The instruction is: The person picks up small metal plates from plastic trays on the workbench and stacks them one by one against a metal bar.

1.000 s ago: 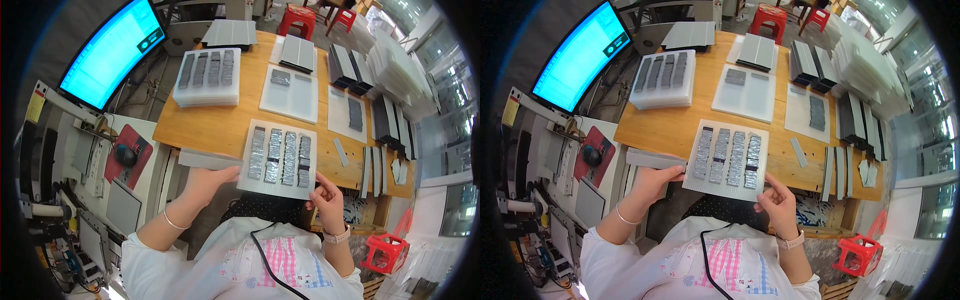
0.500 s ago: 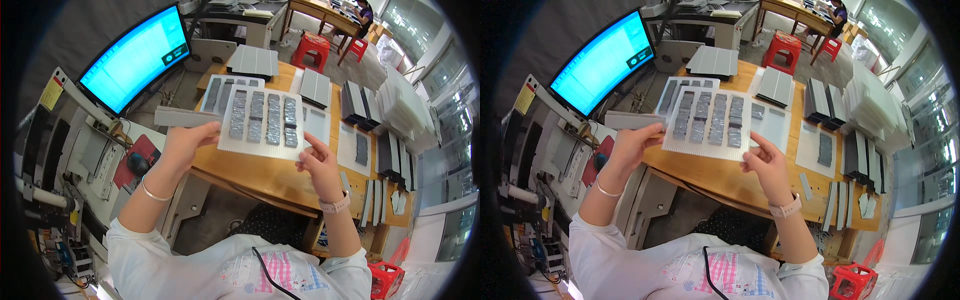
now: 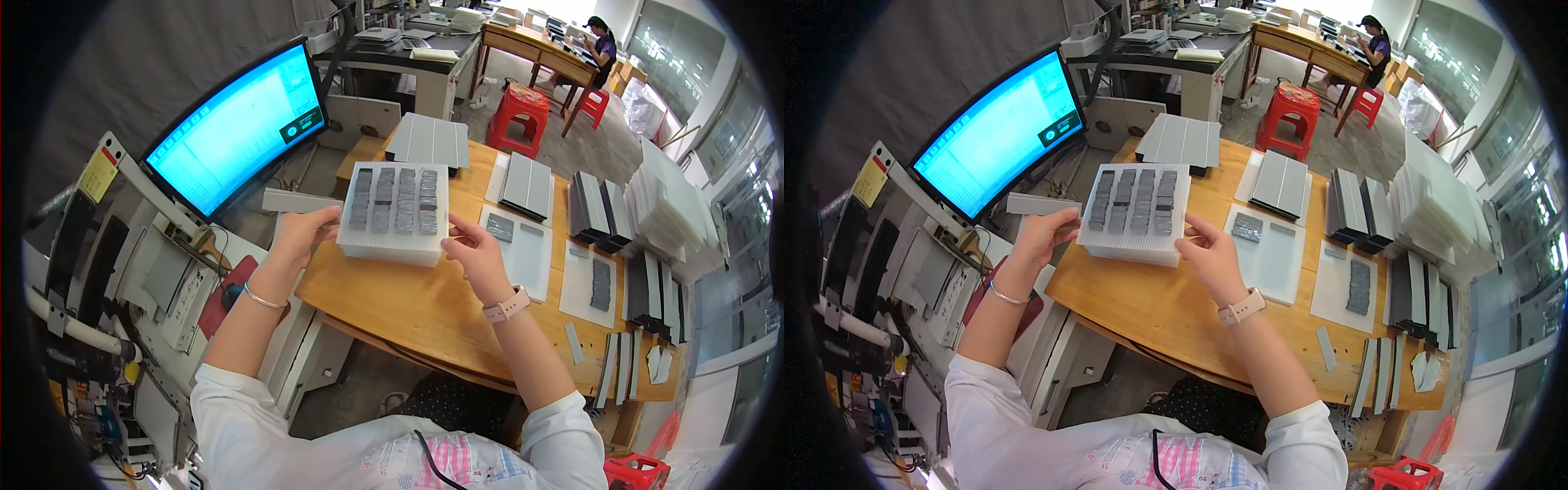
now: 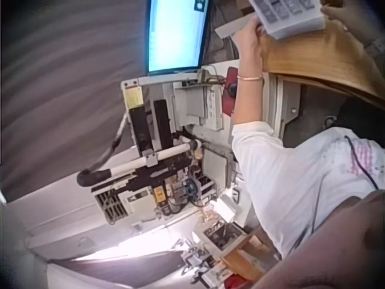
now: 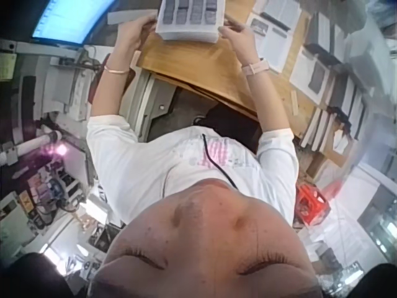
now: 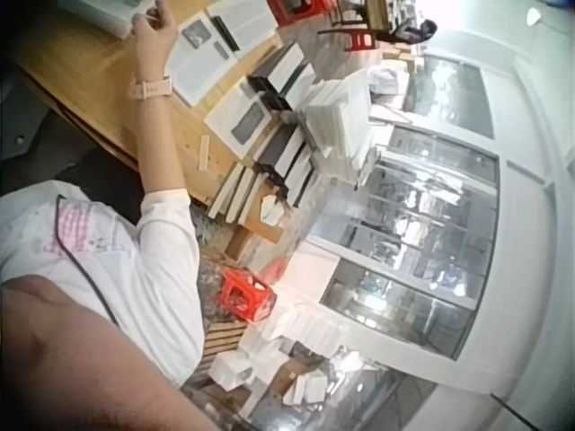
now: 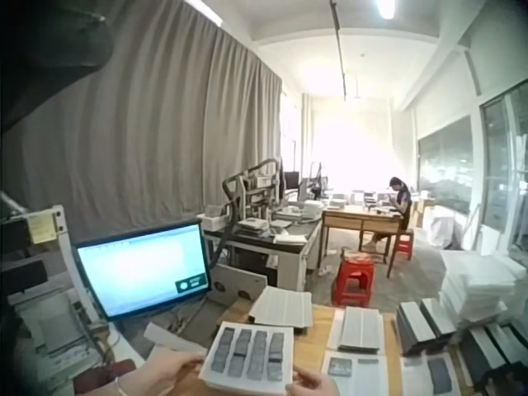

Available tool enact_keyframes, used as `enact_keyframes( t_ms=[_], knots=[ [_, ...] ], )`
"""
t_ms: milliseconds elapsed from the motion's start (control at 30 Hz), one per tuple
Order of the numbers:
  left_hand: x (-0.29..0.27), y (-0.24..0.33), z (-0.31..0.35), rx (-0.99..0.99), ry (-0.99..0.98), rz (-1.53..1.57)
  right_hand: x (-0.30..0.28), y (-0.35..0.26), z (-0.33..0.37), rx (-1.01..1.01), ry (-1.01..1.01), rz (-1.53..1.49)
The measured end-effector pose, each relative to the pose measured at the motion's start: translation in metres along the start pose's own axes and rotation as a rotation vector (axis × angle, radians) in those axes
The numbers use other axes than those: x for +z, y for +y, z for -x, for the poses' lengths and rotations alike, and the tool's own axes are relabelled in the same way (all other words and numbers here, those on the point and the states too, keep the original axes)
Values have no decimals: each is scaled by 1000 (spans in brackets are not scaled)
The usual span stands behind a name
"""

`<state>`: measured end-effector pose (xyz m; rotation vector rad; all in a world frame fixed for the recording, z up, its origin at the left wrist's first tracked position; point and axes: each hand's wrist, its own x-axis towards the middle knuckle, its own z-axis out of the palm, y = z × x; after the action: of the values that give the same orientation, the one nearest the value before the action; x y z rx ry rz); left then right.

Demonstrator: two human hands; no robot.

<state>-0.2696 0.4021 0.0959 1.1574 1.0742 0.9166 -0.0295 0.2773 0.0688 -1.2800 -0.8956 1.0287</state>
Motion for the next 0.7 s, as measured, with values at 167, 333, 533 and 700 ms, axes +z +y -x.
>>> enact_keyframes(
  t_ms=[167, 333, 533, 700],
  knots=[
    [0, -8, -11, -19, 20, 42, 2, 10, -6, 1, 17, 15],
    [-4, -15, -19, -44, 12, 31, 1, 16, -7, 7, 32, 5],
    [-3, -20, -20, -56, -12, 50, 0, 20, -9, 6, 45, 32],
    [-6, -20, -19, -67, -28, 50, 2, 20, -8, 22, 37, 56]
  ],
)
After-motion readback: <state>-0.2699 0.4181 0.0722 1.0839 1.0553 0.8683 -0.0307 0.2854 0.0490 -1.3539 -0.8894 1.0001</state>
